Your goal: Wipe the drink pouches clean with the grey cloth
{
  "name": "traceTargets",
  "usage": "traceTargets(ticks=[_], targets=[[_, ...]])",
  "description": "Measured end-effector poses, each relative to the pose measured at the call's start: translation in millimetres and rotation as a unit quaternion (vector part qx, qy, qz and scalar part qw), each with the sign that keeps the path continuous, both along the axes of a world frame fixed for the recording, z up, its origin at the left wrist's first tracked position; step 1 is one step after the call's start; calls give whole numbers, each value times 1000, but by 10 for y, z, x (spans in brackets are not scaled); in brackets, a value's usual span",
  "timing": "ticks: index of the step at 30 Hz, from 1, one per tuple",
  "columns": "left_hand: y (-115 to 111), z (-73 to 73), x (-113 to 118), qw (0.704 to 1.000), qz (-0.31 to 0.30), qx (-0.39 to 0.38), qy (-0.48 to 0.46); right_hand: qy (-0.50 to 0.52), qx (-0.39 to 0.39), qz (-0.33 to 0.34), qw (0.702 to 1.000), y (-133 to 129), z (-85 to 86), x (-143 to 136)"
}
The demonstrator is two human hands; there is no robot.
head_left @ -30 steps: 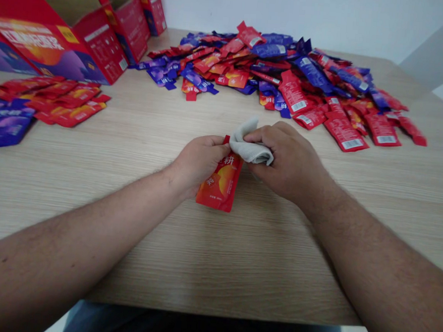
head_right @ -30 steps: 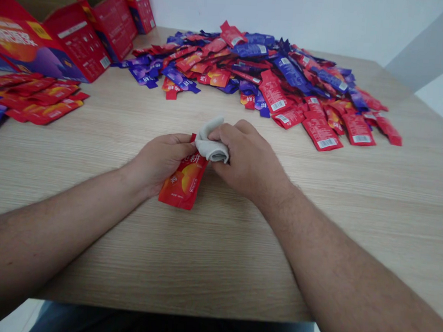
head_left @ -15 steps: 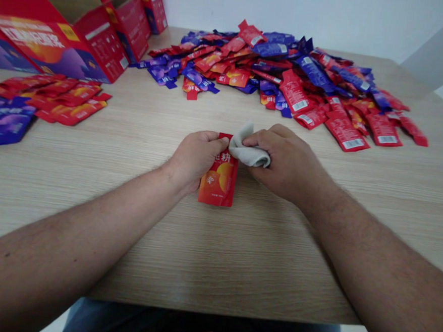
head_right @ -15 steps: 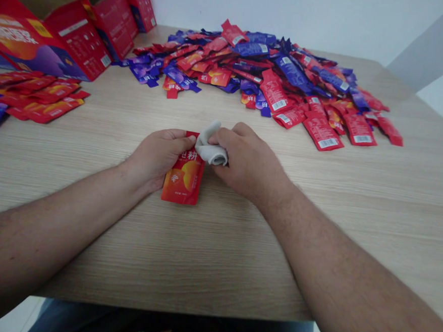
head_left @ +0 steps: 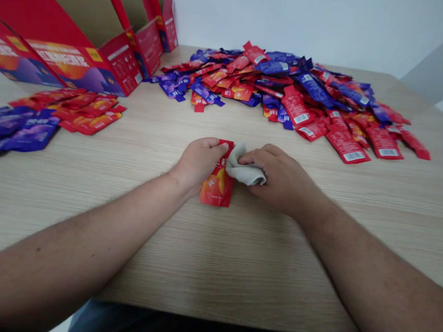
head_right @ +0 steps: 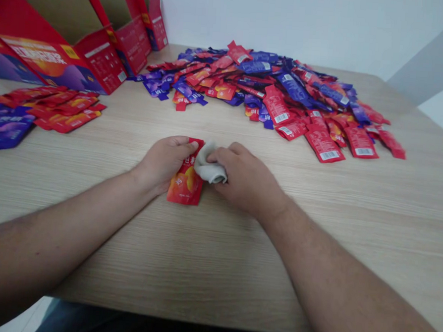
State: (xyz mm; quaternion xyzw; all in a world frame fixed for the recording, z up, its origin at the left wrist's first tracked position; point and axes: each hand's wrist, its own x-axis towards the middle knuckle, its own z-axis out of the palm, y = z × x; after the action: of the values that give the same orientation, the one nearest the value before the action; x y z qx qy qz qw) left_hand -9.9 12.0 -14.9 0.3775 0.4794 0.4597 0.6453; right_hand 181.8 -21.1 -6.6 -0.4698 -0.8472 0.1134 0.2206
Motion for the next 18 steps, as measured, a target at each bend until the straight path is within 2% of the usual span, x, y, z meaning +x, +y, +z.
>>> traceTargets(ticks=[4,7,10,14,18], targets=[[-47,36,5,998,-41,-33,17,46,71,-99,991,186,-145,151],[-29,77,-39,998,-49,-38,7,80,52,-119,988,253,-191,207],[81,100,-143,999,-32,10,28,91,34,-122,988,269,-211,210],[259,145,-390,993,18,66,98,100,6,-107,989,255,-215,179],[347,201,-809,976,59,108,182,109,-6,-110,988,247,-238,168]])
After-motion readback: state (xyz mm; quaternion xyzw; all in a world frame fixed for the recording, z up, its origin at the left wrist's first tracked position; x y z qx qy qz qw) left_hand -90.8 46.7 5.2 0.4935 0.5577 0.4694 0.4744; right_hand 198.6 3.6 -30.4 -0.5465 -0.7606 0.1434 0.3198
